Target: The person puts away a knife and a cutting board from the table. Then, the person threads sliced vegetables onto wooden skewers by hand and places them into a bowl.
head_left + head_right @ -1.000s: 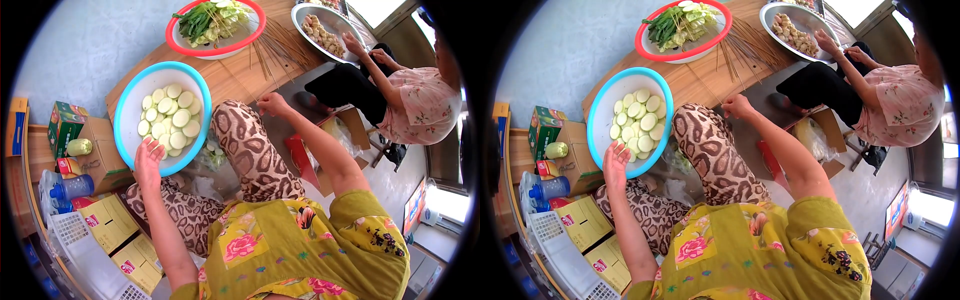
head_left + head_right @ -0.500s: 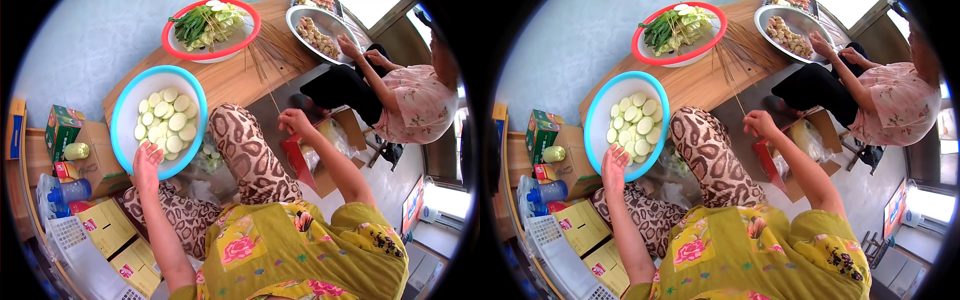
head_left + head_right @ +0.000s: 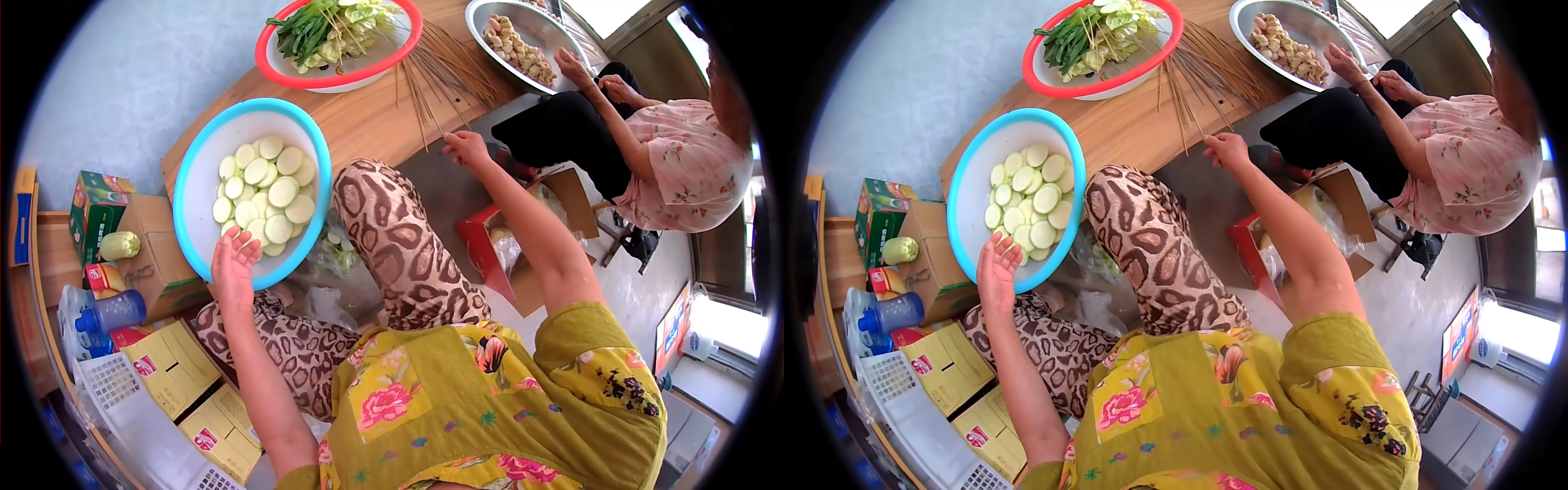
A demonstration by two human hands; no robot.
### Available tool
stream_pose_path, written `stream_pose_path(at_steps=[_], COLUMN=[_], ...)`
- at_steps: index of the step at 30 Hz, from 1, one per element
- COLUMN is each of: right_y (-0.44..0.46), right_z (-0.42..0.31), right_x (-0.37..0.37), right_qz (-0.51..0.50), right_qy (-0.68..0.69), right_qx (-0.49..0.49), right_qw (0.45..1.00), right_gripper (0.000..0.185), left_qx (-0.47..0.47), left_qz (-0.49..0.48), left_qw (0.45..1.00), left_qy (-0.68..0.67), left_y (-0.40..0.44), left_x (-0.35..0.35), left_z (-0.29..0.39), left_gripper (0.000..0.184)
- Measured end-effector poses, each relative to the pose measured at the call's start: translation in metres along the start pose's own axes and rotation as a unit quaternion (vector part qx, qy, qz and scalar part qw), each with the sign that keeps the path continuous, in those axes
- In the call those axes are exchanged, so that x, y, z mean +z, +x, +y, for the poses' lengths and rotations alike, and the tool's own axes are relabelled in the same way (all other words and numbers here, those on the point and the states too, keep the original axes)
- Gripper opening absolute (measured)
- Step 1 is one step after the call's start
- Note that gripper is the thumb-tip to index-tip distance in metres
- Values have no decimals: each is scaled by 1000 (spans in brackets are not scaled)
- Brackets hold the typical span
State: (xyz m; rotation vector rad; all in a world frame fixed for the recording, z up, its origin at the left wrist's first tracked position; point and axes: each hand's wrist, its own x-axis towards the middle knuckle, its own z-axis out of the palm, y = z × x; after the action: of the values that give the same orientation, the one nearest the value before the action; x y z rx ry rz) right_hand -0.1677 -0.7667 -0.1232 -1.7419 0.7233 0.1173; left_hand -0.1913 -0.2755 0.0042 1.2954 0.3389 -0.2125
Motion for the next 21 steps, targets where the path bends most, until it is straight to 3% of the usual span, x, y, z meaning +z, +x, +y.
stream_pose_path(at_steps=[1,8,12,14,19,21], right_y=[2,-6,-84,-140,-257,-280], right_z=[0,8,16,11,-53,-77], right_x=[2,0,-19,-25,-25,-15], right_qz=[-29,-66,-223,-285,-341,-374], right_qy=[59,115,392,462,399,286], right_qx=[22,59,131,141,75,65], right_qw=[998,989,883,828,848,880], right_gripper=[23,18,11,10,11,10], left_qx=[0,-6,3,26,57,50], left_qz=[0,-9,-5,-15,-77,-110], left_qw=[1000,1000,1000,999,995,993], left_qy=[2,11,7,30,31,-14], left_y=[0,0,-2,-5,-32,-48], left_x=[1,3,5,5,39,63], left_z=[0,2,2,5,18,23], left_gripper=[36,41,40,40,39,41])
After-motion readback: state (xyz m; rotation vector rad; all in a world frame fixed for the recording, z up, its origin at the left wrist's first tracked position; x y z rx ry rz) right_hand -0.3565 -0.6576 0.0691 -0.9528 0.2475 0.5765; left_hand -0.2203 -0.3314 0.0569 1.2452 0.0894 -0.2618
